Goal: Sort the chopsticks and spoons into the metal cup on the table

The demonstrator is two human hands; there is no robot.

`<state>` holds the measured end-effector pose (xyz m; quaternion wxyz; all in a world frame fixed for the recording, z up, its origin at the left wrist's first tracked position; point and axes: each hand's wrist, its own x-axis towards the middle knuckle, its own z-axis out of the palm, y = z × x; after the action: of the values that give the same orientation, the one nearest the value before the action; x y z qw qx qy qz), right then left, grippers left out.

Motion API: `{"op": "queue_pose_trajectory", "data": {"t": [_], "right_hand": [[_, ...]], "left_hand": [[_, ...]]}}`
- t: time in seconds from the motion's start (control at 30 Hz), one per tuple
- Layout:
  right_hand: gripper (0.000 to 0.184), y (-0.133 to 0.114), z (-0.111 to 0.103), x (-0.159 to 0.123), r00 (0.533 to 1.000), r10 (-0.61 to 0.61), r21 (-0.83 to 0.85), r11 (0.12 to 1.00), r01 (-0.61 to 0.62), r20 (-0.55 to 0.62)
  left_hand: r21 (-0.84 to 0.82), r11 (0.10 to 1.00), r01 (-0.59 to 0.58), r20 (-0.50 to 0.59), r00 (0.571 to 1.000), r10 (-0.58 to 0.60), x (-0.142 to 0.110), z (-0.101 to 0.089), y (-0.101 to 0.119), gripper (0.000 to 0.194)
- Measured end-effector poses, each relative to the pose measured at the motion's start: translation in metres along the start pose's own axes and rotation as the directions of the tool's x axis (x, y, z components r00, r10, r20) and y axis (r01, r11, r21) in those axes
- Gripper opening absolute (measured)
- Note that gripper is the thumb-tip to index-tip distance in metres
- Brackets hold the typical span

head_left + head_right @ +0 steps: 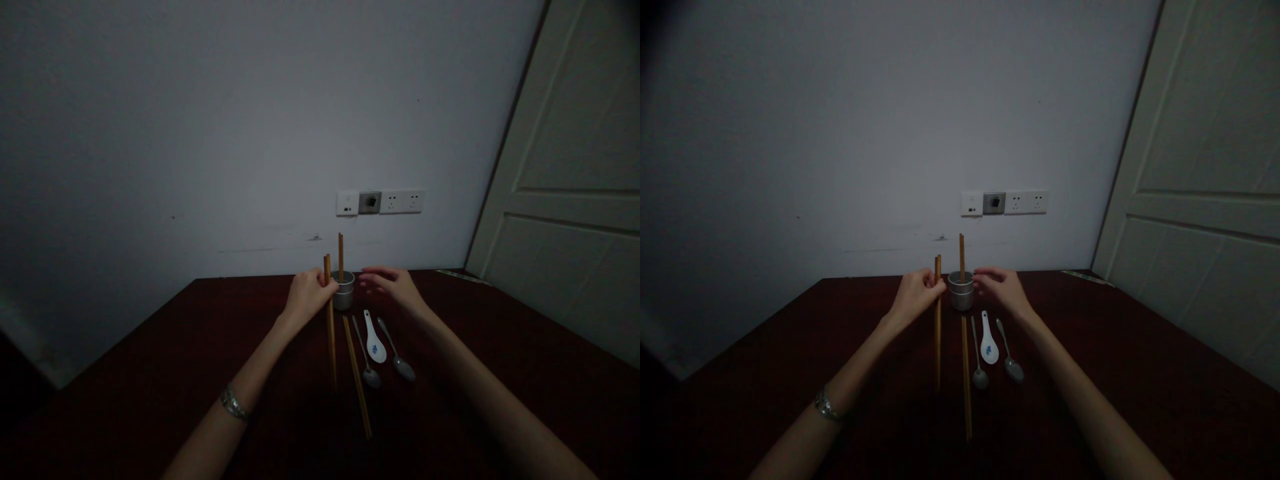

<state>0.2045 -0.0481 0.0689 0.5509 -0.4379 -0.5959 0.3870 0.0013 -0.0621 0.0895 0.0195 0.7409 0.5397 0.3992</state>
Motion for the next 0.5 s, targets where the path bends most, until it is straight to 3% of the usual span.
{"op": "queue_pose_trajectory", "data": {"t": [0.1,0.2,0.37,0.5], "right_hand": [[0.039,-0.02,0.031,-0.023,0.952,0.113,0.071,0.988,-0.139,0.286],[0.043,-0.018,0.047,-0.036,0.895,0.144,0.041,0.983,-0.177,0.422],[0.037,-0.013,0.058,-0.039,0.9,0.12,-0.012,0.992,-0.127,0.42],[0.035,-0.015,0.061,-0.041,0.903,0.134,0.02,0.988,-0.156,0.409]], "left_hand": [[0.014,1.0,-0.004,-0.026,1.0,0.004,-0.001,-0.003,0.002,0.021],[0.029,0.999,0.015,-0.037,0.999,-0.014,-0.001,-0.005,0.005,0.021],[0.048,0.999,0.01,-0.04,0.999,-0.008,-0.002,-0.007,0.011,0.02],[0.049,0.999,0.0,-0.05,0.999,0.003,-0.003,-0.006,0.012,0.02]]}}
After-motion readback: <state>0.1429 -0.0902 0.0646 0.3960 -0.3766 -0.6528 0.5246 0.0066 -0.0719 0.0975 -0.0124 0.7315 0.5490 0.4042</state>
